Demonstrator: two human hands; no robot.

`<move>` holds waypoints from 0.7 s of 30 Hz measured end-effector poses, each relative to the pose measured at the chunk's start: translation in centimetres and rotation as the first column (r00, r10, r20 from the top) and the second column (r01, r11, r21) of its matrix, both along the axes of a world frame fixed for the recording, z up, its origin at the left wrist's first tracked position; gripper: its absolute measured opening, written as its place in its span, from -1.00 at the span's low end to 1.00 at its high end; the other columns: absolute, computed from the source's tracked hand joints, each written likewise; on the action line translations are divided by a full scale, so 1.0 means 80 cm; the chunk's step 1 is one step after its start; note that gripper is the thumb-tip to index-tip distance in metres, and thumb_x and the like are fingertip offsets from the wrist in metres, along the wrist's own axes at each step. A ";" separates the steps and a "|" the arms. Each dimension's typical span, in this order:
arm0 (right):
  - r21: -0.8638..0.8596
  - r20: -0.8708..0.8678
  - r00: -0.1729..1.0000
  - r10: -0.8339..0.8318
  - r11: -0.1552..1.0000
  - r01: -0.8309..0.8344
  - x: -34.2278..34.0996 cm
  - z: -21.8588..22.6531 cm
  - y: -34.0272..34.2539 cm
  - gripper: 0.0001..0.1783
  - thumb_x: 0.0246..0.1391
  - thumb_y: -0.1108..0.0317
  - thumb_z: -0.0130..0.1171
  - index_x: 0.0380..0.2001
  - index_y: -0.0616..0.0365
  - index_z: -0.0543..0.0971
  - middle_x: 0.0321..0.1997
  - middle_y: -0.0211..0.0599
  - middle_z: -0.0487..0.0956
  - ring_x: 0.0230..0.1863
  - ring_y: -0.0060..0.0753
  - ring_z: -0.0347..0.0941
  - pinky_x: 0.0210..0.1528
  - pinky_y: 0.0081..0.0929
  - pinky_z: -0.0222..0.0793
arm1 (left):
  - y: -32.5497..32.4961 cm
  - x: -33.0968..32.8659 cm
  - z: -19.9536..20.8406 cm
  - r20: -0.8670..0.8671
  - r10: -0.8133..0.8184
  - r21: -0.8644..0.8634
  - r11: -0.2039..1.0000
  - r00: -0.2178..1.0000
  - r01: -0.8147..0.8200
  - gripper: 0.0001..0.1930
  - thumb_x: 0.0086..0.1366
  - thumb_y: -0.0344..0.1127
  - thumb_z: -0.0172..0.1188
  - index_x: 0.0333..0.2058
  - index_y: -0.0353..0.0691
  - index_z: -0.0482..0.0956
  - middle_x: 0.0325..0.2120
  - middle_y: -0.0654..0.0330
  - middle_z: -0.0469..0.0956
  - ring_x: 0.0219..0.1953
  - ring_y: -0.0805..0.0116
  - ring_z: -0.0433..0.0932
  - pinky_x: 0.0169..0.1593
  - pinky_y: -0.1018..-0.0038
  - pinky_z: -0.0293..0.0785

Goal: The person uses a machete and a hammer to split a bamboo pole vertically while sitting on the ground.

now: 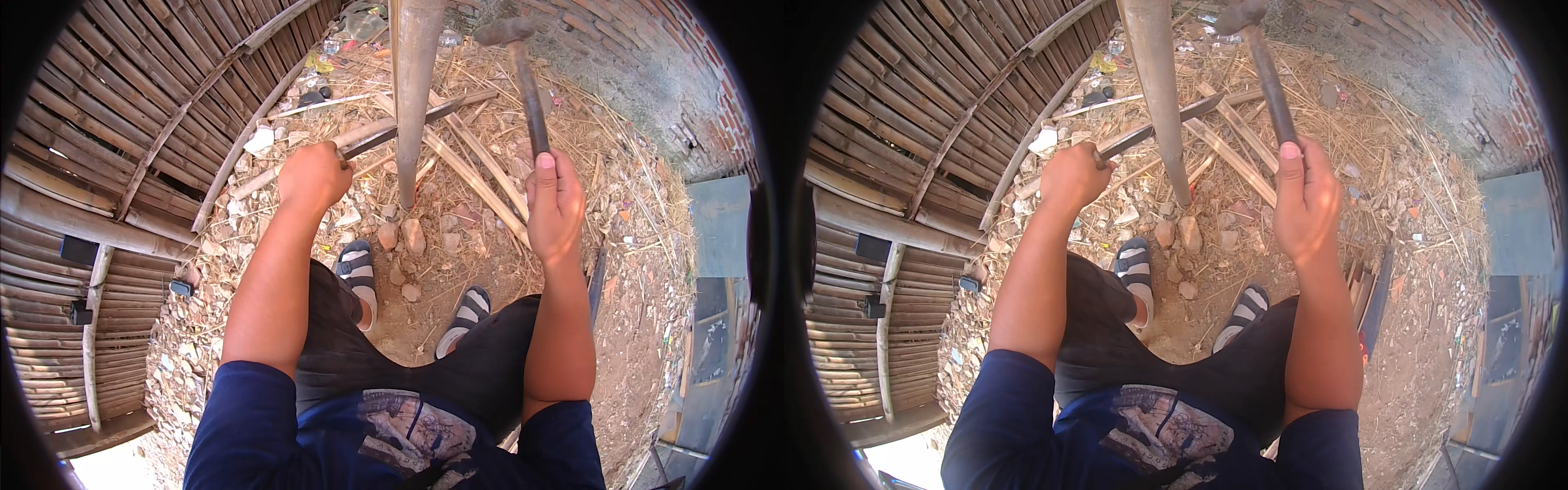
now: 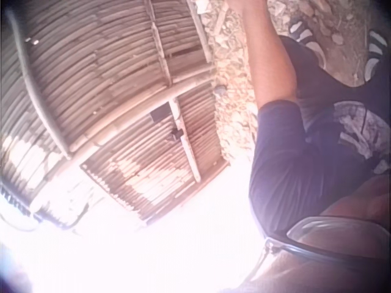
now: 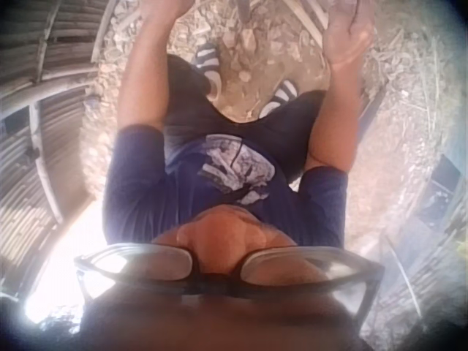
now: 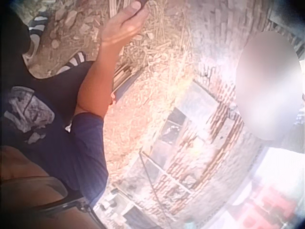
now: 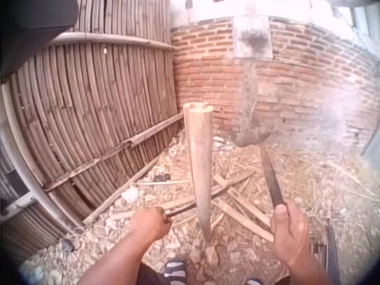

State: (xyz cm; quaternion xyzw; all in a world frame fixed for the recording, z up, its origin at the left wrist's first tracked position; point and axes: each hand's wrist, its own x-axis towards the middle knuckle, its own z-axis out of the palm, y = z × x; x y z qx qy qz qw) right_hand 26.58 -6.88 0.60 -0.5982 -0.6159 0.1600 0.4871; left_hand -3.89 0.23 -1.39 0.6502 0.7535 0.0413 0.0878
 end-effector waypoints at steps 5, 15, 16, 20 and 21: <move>-0.102 0.261 0.965 -0.015 0.994 0.043 0.001 -0.030 0.017 -0.58 0.51 0.08 -0.02 -0.07 0.27 0.58 -0.58 -0.15 0.54 -0.55 -0.16 0.59 -0.45 -0.21 0.42 | 0.005 0.005 0.002 -0.017 -0.004 0.002 1.000 1.000 0.004 -0.59 0.30 0.07 0.34 -0.14 -0.16 0.71 -0.20 -0.05 0.73 -0.04 -0.05 0.70 0.03 0.10 0.61; 0.023 0.021 1.000 0.006 1.000 -0.006 -0.001 -0.002 0.003 -0.57 0.50 0.09 0.01 -0.10 0.30 0.59 -0.57 -0.22 0.51 -0.57 -0.37 0.40 -0.46 -0.32 0.31 | 0.002 0.001 -0.002 -0.022 -0.008 -0.003 1.000 1.000 0.008 -0.62 0.31 0.05 0.33 -0.14 -0.15 0.72 -0.17 -0.03 0.74 -0.04 -0.03 0.70 0.04 0.11 0.62; 0.051 -0.003 1.000 0.006 0.999 -0.006 -0.001 -0.007 0.003 -0.57 0.50 0.09 0.00 -0.08 0.30 0.58 -0.58 -0.22 0.50 -0.58 -0.37 0.40 -0.46 -0.31 0.31 | 0.003 0.001 -0.002 -0.028 -0.011 0.002 1.000 1.000 0.011 -0.61 0.31 0.07 0.33 -0.15 -0.15 0.71 -0.18 -0.04 0.73 -0.04 -0.04 0.69 0.03 0.09 0.60; -0.173 0.190 0.981 0.047 0.985 -0.013 -0.008 -0.038 0.019 -0.59 0.51 0.08 -0.01 -0.04 0.26 0.54 -0.58 -0.04 0.52 -0.57 -0.15 0.48 -0.45 -0.24 0.35 | 0.001 0.004 0.001 -0.034 -0.041 0.031 0.999 0.999 0.042 -0.62 0.31 0.05 0.32 -0.17 -0.17 0.72 -0.18 -0.03 0.74 -0.05 -0.03 0.70 0.02 0.12 0.62; -0.311 0.227 0.969 0.092 0.950 -0.018 -0.009 -0.043 0.019 -0.60 0.51 0.08 -0.01 -0.04 0.25 0.54 -0.58 0.00 0.53 -0.56 -0.10 0.50 -0.45 -0.22 0.37 | -0.002 0.008 0.004 -0.039 -0.051 0.019 0.998 0.998 0.052 -0.63 0.31 0.02 0.31 -0.15 -0.17 0.73 -0.18 -0.03 0.74 -0.05 -0.01 0.71 0.03 0.14 0.63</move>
